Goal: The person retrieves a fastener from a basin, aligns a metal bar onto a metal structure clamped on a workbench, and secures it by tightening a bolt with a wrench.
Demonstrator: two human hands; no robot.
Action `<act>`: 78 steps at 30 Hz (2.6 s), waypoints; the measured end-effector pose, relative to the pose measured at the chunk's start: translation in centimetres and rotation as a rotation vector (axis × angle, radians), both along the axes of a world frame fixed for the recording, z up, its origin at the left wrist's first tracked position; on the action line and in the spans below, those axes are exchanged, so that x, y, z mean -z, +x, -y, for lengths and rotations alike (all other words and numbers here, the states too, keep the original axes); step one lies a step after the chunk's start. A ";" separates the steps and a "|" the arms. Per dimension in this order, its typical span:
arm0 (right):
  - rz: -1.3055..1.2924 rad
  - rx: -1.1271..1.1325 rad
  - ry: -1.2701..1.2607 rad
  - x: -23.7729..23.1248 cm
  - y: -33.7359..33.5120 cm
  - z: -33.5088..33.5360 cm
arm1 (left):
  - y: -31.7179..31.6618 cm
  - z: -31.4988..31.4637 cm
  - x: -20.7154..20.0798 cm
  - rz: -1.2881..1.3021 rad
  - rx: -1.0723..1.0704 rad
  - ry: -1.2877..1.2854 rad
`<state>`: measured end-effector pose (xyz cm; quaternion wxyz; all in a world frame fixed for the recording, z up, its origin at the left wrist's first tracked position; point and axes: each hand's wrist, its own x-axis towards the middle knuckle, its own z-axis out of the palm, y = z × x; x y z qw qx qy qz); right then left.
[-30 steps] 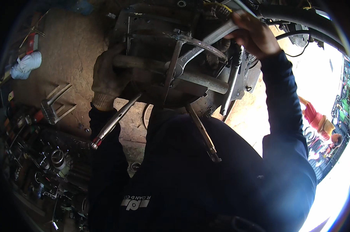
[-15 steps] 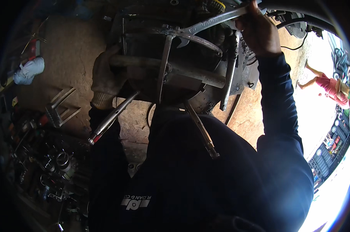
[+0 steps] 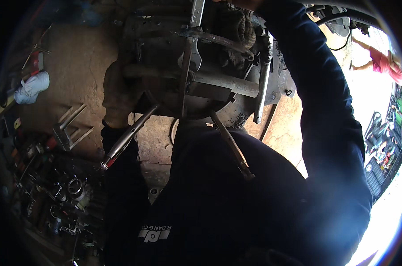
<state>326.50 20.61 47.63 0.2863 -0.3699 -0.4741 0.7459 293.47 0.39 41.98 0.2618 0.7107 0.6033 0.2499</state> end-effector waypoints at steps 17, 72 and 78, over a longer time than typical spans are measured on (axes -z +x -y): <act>-0.092 -0.032 -0.092 1.7 -0.3 -0.2 | -0.6 0.1 0.1 0.010 0.045 0.036; 0.024 -1.123 0.641 3.5 -5.1 6.6 | -0.4 0.4 -0.3 -0.017 0.043 0.085; -0.055 -1.057 0.438 4.7 -4.8 7.1 | -0.1 0.4 -1.0 -0.017 0.057 0.075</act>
